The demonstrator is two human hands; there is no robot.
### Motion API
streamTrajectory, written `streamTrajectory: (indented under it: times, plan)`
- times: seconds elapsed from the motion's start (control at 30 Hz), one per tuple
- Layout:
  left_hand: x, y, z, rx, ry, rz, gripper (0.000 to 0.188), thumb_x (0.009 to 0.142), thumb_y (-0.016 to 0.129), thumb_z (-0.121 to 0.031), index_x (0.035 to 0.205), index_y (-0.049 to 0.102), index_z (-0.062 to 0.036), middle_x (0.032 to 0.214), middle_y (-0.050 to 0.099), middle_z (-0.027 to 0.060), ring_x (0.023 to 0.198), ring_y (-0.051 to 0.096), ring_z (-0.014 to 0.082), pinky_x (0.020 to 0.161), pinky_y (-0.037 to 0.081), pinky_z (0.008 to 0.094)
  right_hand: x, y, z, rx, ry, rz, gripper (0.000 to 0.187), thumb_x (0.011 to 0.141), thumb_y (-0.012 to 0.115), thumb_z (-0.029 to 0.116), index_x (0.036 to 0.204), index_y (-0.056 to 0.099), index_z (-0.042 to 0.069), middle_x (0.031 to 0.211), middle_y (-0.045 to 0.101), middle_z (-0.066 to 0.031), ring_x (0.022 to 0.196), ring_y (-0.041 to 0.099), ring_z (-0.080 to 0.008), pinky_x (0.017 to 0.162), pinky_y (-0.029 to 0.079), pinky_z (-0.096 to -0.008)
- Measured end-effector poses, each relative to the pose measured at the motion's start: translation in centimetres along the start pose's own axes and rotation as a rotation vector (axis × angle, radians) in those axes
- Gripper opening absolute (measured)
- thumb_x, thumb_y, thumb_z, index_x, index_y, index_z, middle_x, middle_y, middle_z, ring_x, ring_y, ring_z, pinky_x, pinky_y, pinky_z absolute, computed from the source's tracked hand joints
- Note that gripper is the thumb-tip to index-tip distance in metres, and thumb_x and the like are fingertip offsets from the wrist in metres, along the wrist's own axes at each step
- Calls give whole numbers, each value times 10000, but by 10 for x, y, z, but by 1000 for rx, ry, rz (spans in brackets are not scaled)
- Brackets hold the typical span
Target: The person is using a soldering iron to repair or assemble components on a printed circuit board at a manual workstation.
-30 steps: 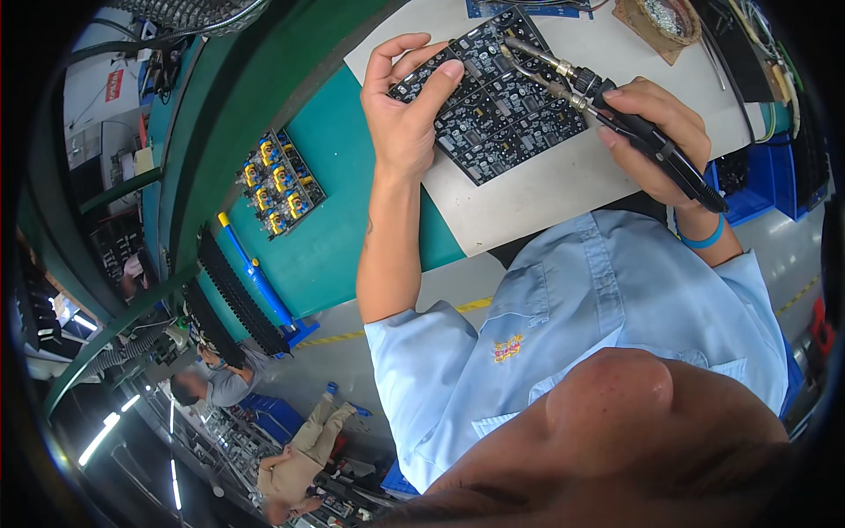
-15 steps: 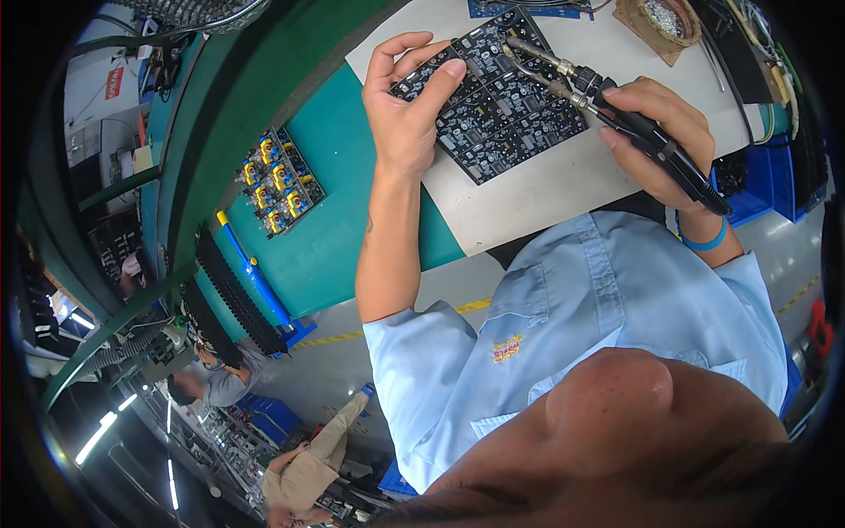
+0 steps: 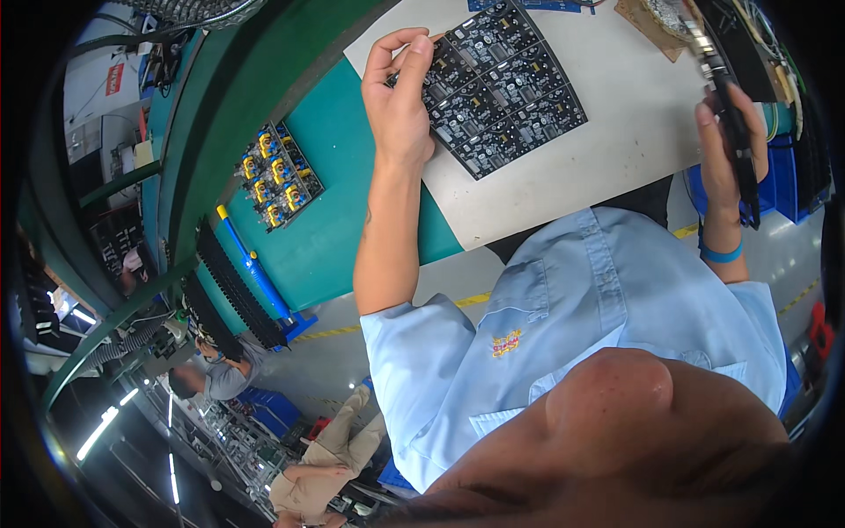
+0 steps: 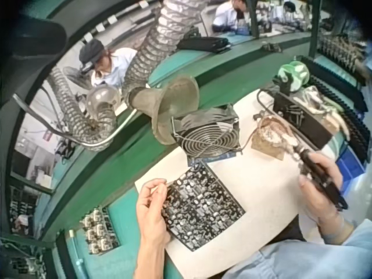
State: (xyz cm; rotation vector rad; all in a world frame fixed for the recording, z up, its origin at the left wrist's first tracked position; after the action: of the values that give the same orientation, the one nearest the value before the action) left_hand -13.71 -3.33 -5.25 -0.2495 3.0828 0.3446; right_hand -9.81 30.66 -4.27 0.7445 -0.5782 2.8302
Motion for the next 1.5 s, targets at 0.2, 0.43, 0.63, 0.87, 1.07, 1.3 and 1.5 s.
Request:
streamTrajectory:
  times: [0.2, 0.43, 0.63, 0.87, 1.07, 1.3, 1.5]
  plan:
    - [1, 1, 1, -7, -14, -65, 188, 945, 674, -147, 1101, 638, -50, 974, 701, 101, 830, 617, 122, 755, 483, 235, -6, -8, -15, -44, 53, -128, 466, 816, 742, -34, 1267, 624, 1, 1094, 707, -150, 879, 683, -196, 794, 525, -248]
    - [2, -1, 3, -62, -41, -101, 180, 915, 689, -84, 1085, 640, -52, 957, 704, 95, 819, 622, 120, 732, 483, 232, -14, 30, 3, 272, -79, 119, 470, 793, 764, -41, 1242, 629, -7, 1143, 673, -158, 927, 670, -217, 828, 526, -270]
    - [3, -4, 7, 114, 1, -115, 285, 1017, 579, -315, 1086, 637, -45, 968, 694, 97, 846, 622, 133, 781, 476, 247, -17, 47, 7, 220, -107, 187, 459, 788, 754, -57, 1227, 630, -16, 1121, 662, -155, 926, 660, -226, 825, 521, -279]
    - [11, -6, 17, 53, -22, -196, 175, 986, 605, -217, 1049, 643, -58, 931, 654, 43, 805, 584, 100, 746, 459, 217, -19, 48, 4, 229, -126, 178, 435, 800, 745, -44, 1219, 632, -21, 1093, 669, -152, 891, 654, -226, 795, 516, -278]
    - [14, -3, 19, 0, -42, -254, 88, 960, 627, -134, 1016, 647, -70, 898, 619, -3, 770, 551, 72, 716, 445, 191, -18, 47, 2, 230, -206, 221, 412, 811, 744, -25, 1209, 637, -27, 1088, 673, -158, 872, 655, -232, 780, 517, -273]
    - [8, -2, 7, -3, -7, -214, 142, 935, 662, -129, 1041, 658, -35, 910, 688, 56, 769, 626, 97, 695, 505, 218, -17, 46, 5, 283, -232, 279, 400, 824, 745, 8, 1207, 639, -35, 1031, 686, -159, 813, 645, -224, 736, 511, -269]
    - [8, -3, 9, 44, 2, -198, 199, 964, 624, -206, 1055, 649, -30, 934, 690, 74, 795, 638, 112, 716, 513, 231, -15, 47, 3, 299, -286, 337, 398, 837, 743, 39, 1212, 638, -40, 970, 693, -155, 756, 626, -210, 693, 500, -264]
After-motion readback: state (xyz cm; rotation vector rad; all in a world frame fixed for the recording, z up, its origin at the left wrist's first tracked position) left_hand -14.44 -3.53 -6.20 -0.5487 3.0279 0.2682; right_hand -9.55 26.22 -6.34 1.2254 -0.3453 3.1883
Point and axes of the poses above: each hand's wrist, its own x-axis towards the middle knuckle, its own y-axis out of the palm, z = x × y, the point moved 3 cm from there along x, towards the middle knuckle
